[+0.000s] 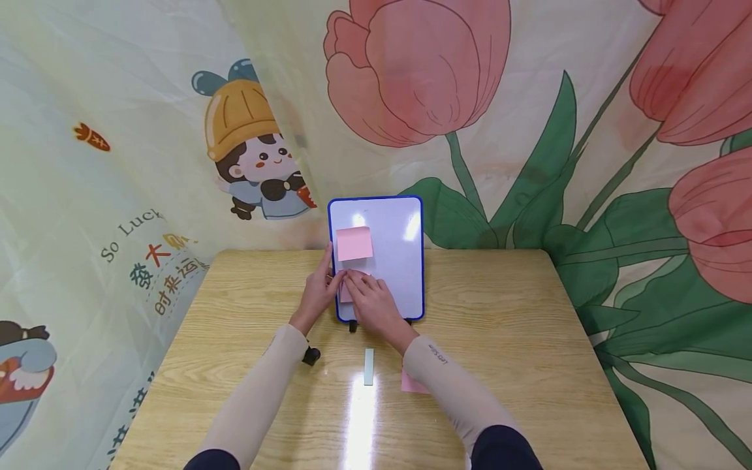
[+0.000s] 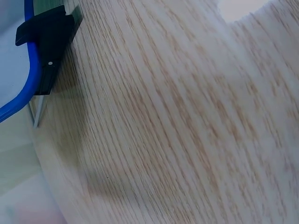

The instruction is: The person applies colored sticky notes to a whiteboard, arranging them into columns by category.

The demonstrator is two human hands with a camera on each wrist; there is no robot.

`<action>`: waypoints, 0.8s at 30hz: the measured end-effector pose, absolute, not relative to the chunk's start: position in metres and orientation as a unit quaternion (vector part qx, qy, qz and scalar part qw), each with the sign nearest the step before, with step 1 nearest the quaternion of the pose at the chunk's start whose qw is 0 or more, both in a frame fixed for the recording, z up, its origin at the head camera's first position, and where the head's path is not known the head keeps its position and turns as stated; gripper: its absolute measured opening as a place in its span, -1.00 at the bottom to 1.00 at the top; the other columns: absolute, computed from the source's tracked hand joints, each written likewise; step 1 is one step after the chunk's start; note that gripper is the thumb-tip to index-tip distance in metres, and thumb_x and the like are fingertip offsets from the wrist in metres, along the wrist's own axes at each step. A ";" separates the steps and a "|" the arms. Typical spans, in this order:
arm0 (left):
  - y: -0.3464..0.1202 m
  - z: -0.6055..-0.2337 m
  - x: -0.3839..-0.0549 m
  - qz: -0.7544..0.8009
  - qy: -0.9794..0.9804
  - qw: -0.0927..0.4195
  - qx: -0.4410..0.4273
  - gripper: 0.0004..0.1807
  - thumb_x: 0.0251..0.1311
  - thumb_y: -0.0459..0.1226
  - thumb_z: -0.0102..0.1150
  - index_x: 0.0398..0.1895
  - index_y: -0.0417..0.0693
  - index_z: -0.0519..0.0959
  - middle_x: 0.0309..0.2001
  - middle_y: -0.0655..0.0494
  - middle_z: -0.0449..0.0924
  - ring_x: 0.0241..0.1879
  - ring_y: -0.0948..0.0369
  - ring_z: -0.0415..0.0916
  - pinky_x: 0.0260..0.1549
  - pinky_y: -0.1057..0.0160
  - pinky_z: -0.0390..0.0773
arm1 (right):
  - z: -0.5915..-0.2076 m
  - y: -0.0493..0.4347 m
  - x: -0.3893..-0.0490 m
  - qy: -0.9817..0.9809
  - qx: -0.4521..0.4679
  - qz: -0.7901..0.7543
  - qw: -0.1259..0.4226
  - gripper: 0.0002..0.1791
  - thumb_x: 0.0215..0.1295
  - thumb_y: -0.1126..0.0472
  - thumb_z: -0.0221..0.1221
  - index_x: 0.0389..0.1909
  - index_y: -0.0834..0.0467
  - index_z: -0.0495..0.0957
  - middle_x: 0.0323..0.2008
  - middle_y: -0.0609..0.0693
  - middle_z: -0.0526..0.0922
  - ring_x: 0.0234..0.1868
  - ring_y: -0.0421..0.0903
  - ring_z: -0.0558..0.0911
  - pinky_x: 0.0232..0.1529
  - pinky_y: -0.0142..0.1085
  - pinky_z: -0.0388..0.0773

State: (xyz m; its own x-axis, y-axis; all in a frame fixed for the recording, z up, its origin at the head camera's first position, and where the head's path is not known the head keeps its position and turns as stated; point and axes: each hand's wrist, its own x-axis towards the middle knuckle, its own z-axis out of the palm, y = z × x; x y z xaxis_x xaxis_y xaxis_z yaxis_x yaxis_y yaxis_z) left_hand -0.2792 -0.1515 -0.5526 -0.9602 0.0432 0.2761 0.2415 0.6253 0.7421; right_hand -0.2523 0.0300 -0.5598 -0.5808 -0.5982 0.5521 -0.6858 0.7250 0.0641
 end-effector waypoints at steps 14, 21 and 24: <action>-0.152 -0.554 -0.281 -0.430 -0.892 0.113 -0.082 -0.20 0.46 -0.10 0.01 0.55 0.59 -0.21 -0.39 0.03 0.58 -0.46 0.20 0.50 -0.44 0.29 0.58 | -0.558 0.047 -0.249 -0.910 0.332 0.063 0.238 -0.36 0.34 0.12 0.19 0.42 0.18 0.34 0.43 0.02 0.38 0.15 0.04 0.51 0.03 -0.11 0.49; -0.155 -0.553 -0.282 -0.426 -0.894 0.112 -0.086 -0.21 0.46 -0.10 0.01 0.56 0.53 -0.19 -0.44 0.05 0.55 -0.48 0.22 0.48 -0.47 0.33 0.56 | -0.561 0.058 -0.247 -0.920 0.314 0.054 0.228 -0.35 0.37 0.11 0.15 0.45 0.18 0.29 0.45 0.01 0.34 0.15 0.03 0.50 0.05 -0.11 0.48; -0.154 -0.553 -0.283 -0.427 -0.892 0.114 -0.091 -0.22 0.47 -0.09 -0.01 0.56 0.54 -0.19 -0.45 0.07 0.54 -0.50 0.22 0.47 -0.47 0.33 0.56 | -0.560 0.062 -0.245 -0.922 0.308 0.056 0.229 -0.35 0.37 0.12 0.16 0.45 0.17 0.29 0.45 0.01 0.35 0.15 0.03 0.49 0.04 -0.11 0.49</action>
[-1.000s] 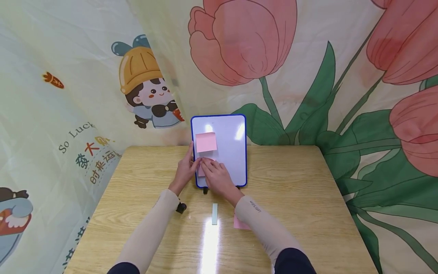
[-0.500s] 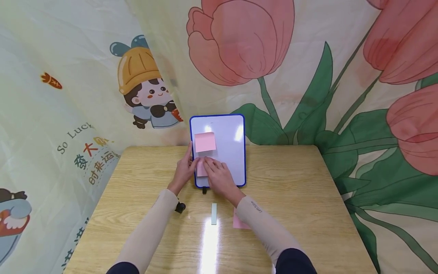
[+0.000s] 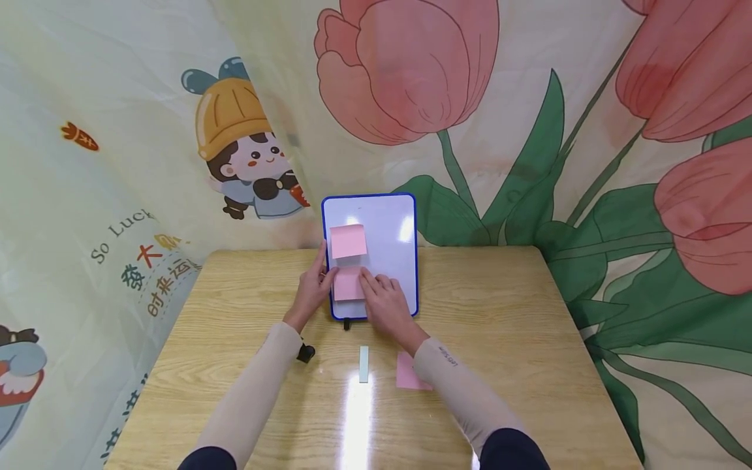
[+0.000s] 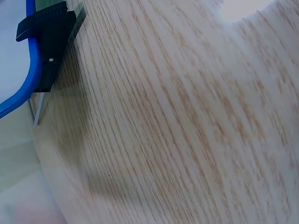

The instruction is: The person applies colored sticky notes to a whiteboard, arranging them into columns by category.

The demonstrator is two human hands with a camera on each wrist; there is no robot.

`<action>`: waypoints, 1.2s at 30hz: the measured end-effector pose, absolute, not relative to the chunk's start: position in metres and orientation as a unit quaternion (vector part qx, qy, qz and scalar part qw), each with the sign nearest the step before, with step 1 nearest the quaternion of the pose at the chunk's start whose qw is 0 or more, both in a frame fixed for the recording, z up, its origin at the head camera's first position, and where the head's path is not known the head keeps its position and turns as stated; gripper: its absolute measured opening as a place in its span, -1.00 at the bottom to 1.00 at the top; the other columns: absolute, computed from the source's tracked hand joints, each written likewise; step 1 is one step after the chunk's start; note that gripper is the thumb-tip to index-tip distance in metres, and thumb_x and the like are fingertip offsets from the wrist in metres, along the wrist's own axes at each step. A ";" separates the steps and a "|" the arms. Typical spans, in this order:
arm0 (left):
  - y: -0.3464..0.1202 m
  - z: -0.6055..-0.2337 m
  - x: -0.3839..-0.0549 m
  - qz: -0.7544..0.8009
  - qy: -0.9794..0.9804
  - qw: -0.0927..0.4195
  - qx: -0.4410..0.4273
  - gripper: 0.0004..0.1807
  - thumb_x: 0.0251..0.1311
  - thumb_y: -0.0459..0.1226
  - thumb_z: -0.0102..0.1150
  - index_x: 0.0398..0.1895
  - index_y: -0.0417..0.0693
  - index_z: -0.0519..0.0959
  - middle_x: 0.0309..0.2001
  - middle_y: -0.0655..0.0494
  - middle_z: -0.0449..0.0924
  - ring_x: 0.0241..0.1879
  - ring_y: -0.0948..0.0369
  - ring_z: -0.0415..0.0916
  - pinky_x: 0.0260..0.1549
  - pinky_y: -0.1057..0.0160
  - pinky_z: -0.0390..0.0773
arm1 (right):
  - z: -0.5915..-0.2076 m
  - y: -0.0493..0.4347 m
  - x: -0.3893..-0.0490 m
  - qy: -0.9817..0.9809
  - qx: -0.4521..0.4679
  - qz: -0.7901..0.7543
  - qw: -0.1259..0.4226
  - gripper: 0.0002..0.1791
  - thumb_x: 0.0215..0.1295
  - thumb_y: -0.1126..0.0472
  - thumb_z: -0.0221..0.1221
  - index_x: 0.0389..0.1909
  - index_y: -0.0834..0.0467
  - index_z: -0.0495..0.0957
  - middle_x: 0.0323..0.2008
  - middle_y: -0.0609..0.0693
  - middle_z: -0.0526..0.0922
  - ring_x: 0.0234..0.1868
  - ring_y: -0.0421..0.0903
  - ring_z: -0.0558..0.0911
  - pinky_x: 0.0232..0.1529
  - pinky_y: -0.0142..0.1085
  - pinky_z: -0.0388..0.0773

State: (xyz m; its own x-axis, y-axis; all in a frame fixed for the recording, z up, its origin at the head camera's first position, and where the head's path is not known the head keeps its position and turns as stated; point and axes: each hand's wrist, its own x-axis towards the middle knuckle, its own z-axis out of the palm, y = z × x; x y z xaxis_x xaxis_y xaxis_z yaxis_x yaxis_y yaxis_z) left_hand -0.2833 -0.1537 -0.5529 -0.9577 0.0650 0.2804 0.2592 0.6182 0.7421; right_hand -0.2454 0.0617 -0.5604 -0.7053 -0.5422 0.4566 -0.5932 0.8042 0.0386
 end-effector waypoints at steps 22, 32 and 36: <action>-0.154 -0.554 -0.282 -0.416 -0.895 0.129 -0.099 -0.22 0.47 -0.15 0.02 0.58 0.41 -0.14 -0.40 0.01 0.61 -0.48 0.22 0.51 -0.46 0.33 0.57 | -0.563 0.044 -0.250 -0.921 0.344 -0.012 0.180 -0.28 0.49 -0.14 -0.12 0.54 0.11 0.10 0.58 0.03 0.02 0.58 0.17 -0.06 0.52 0.14 -0.07; -0.156 -0.554 -0.281 -0.420 -0.892 0.130 -0.105 -0.23 0.47 -0.13 -0.01 0.58 0.43 -0.16 -0.43 0.01 0.60 -0.44 0.18 0.53 -0.44 0.29 0.59 | -0.561 0.056 -0.250 -0.934 0.327 -0.027 0.144 -0.28 0.52 -0.19 -0.23 0.56 0.08 0.01 0.60 -0.04 -0.11 0.60 0.12 -0.18 0.55 0.10 -0.23; -0.156 -0.554 -0.282 -0.417 -0.894 0.125 -0.103 -0.23 0.47 -0.11 -0.02 0.57 0.48 -0.19 -0.46 0.02 0.56 -0.45 0.18 0.51 -0.45 0.29 0.57 | -0.562 0.063 -0.250 -0.940 0.312 -0.039 0.130 -0.27 0.53 -0.22 -0.29 0.58 0.05 -0.06 0.61 -0.08 -0.17 0.61 0.10 -0.23 0.55 0.08 -0.30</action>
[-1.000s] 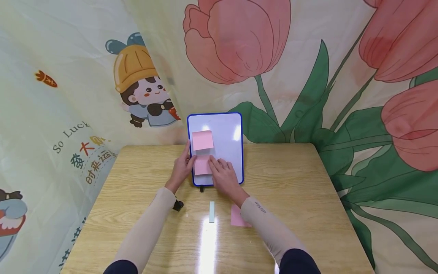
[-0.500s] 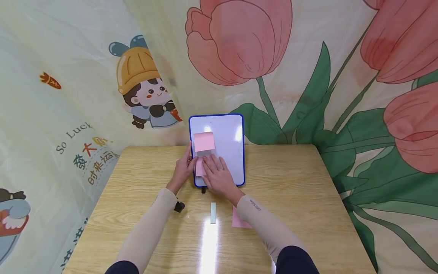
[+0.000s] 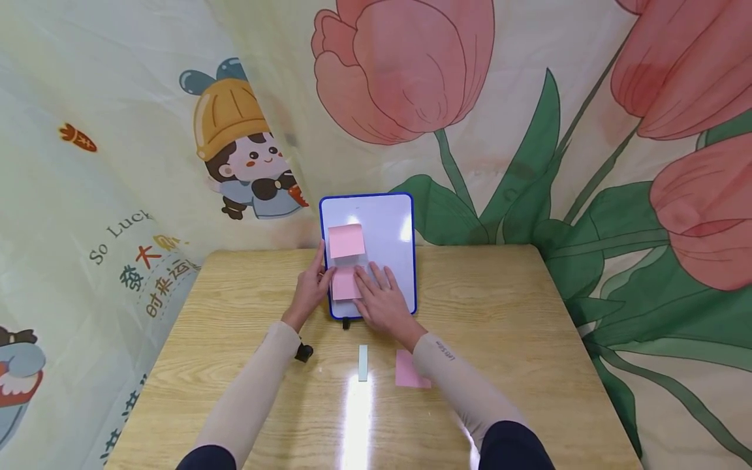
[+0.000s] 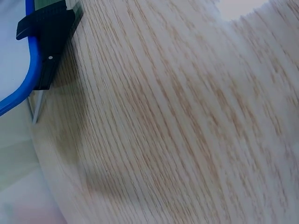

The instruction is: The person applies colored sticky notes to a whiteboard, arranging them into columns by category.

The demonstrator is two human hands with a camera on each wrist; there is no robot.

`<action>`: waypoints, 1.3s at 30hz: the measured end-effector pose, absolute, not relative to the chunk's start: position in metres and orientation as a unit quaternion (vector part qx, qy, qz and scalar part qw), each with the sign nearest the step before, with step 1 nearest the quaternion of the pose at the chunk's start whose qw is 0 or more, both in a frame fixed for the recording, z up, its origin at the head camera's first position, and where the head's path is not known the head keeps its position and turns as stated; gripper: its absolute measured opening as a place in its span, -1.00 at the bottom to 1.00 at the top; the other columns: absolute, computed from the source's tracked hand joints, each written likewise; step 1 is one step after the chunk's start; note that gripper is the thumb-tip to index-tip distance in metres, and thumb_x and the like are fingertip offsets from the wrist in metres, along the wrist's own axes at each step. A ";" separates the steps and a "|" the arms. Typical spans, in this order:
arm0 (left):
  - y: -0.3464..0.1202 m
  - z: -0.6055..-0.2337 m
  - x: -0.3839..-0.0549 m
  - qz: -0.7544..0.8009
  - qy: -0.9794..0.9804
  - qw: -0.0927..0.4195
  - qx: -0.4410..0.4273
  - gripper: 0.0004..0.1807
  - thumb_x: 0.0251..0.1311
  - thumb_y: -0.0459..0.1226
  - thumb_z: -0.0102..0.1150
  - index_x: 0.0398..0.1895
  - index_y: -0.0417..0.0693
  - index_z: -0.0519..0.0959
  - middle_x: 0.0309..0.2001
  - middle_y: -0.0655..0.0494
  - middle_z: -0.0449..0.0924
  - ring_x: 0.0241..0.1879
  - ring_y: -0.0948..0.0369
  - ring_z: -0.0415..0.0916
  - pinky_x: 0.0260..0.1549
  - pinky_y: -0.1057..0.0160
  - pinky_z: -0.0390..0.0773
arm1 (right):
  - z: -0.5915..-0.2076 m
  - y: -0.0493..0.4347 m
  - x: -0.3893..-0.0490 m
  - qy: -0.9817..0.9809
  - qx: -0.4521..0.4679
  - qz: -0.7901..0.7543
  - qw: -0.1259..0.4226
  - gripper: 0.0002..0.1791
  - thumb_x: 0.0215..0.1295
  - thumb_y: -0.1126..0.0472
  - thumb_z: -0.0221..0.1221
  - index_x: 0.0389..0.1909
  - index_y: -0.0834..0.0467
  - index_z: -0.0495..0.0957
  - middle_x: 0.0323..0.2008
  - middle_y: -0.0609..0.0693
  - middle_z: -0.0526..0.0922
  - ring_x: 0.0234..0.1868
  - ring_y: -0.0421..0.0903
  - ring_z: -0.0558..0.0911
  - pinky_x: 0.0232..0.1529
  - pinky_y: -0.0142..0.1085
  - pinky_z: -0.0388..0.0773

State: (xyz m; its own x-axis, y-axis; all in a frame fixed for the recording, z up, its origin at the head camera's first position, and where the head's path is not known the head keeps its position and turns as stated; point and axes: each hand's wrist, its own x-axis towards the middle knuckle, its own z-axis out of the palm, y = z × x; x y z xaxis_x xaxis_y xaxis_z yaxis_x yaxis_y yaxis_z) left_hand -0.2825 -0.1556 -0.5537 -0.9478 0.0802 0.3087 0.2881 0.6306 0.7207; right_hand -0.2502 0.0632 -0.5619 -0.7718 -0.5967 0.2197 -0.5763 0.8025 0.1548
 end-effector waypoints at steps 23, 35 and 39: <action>-0.153 -0.552 -0.282 -0.424 -0.896 0.103 -0.080 -0.24 0.49 -0.08 -0.05 0.54 0.59 -0.22 -0.31 0.05 0.56 -0.38 0.18 0.49 -0.39 0.31 0.57 | -0.562 0.098 -0.242 -0.933 0.314 0.016 0.173 -0.26 0.46 -0.17 -0.08 0.55 0.06 0.09 0.57 -0.03 0.06 0.58 0.12 -0.02 0.52 0.12 -0.09; -0.154 -0.552 -0.280 -0.416 -0.898 0.113 -0.089 -0.27 0.52 -0.16 -0.10 0.57 0.50 -0.19 0.02 -0.10 0.64 -0.26 0.11 0.57 -0.25 0.17 0.65 | -0.569 0.160 -0.223 -0.949 0.231 0.094 0.193 -0.24 0.38 -0.07 0.07 0.51 0.12 0.16 0.55 0.11 0.10 0.53 0.20 0.06 0.45 0.21 0.02; -0.155 -0.549 -0.274 -0.396 -0.908 0.114 -0.082 -0.27 0.51 -0.13 -0.08 0.59 0.42 -0.17 0.06 -0.11 0.62 -0.12 0.04 0.61 -0.14 0.08 0.66 | -0.575 0.181 -0.220 -0.957 0.193 0.109 0.189 -0.25 0.38 -0.05 0.09 0.51 0.14 0.17 0.55 0.14 0.09 0.53 0.20 0.05 0.44 0.20 0.00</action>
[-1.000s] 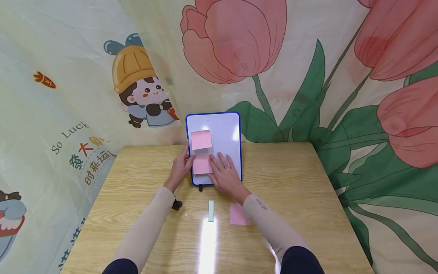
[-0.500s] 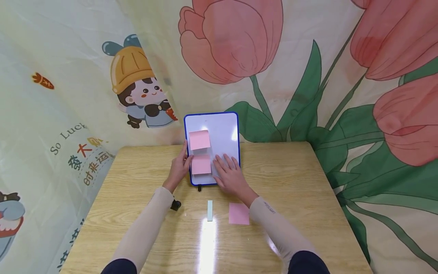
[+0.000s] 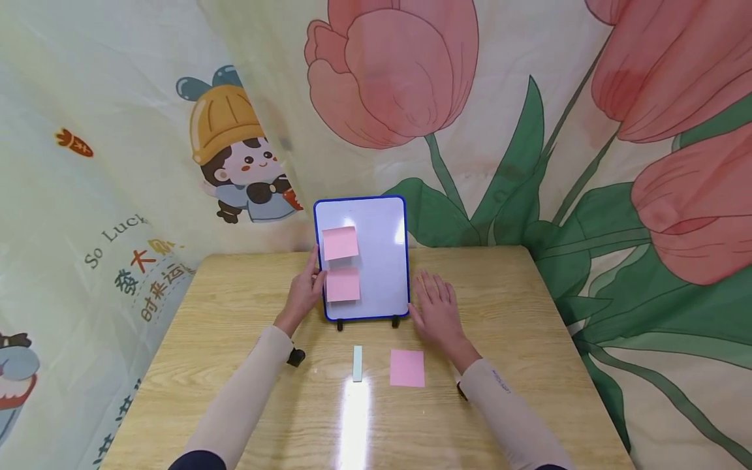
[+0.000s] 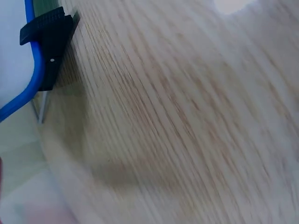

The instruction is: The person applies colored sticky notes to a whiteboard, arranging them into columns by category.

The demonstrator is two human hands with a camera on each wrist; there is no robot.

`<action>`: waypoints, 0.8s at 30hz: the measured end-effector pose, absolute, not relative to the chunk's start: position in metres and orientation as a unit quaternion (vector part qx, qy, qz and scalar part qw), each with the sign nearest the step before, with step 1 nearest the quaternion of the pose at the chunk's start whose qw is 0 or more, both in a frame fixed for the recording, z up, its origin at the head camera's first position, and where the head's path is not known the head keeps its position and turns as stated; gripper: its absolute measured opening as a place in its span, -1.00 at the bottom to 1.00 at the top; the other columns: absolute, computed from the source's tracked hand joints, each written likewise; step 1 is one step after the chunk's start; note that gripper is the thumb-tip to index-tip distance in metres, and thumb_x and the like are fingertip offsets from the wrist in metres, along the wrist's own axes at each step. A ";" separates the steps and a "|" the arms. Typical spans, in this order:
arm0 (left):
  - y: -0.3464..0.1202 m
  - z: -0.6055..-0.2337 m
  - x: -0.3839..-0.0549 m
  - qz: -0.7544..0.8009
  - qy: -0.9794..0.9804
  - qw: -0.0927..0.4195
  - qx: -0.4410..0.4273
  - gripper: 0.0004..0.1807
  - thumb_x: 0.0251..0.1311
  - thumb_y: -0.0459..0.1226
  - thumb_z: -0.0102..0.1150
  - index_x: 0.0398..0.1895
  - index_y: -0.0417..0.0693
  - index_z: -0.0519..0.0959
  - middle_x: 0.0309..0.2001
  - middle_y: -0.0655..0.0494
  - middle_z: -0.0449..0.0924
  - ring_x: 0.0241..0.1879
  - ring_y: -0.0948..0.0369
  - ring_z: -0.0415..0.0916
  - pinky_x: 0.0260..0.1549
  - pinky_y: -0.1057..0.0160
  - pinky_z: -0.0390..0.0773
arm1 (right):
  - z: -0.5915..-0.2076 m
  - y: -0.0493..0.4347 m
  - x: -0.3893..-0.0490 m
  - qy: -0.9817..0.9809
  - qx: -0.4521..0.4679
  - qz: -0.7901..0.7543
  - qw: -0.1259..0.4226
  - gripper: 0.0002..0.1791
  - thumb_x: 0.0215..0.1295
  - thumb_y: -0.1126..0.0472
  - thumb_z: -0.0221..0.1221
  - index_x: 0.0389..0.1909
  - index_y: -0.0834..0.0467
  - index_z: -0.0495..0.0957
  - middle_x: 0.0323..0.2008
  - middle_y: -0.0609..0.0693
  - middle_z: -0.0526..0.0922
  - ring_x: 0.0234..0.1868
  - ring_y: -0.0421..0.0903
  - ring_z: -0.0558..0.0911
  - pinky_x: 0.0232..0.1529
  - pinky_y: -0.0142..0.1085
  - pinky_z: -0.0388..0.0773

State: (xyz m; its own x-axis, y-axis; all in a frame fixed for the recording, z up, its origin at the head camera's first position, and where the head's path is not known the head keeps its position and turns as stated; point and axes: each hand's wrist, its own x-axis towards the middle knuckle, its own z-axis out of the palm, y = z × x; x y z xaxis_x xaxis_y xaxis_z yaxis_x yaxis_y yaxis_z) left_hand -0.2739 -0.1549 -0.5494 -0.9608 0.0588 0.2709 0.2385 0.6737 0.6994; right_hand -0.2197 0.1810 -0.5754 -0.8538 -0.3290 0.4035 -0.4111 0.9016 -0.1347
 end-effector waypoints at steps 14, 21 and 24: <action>-0.182 -0.540 -0.232 -0.240 -0.952 0.160 -0.104 -0.21 0.39 0.07 0.00 0.59 0.14 -0.01 0.58 -0.18 -0.12 0.51 -0.19 -0.05 0.41 -0.31 -0.04 | -0.596 0.219 -0.193 -0.970 0.143 0.130 0.148 -0.25 0.43 -0.10 0.03 0.53 0.12 0.11 0.56 0.19 0.02 0.52 0.23 0.07 0.45 0.23 -0.03; -0.199 -0.552 -0.209 -0.139 -0.977 0.120 -0.110 -0.20 0.38 0.23 -0.15 0.60 0.30 -0.08 0.61 -0.14 -0.37 0.55 -0.23 -0.29 0.36 -0.46 -0.24 | -0.596 0.222 -0.170 -0.964 0.158 0.132 0.168 -0.26 0.35 -0.04 0.14 0.46 0.18 0.24 0.51 0.26 0.12 0.45 0.28 0.19 0.40 0.25 0.05; -0.203 -0.557 -0.197 -0.109 -0.981 0.111 -0.113 -0.22 0.38 0.26 -0.21 0.59 0.38 -0.10 0.61 -0.16 -0.34 0.56 -0.22 -0.32 0.36 -0.46 -0.27 | -0.596 0.217 -0.161 -0.959 0.181 0.131 0.173 -0.27 0.32 -0.02 0.17 0.44 0.20 0.28 0.49 0.28 0.17 0.44 0.28 0.20 0.39 0.24 0.07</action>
State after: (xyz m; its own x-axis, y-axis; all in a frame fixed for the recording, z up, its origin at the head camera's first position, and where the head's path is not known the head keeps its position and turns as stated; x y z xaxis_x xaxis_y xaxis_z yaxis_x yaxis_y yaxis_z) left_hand -0.1972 -0.2034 -0.5574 -0.9501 0.1968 0.2420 0.2452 0.9508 0.1896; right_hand -0.1608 0.2174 -0.5961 -0.8750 -0.3012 0.3791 -0.3919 0.9004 -0.1891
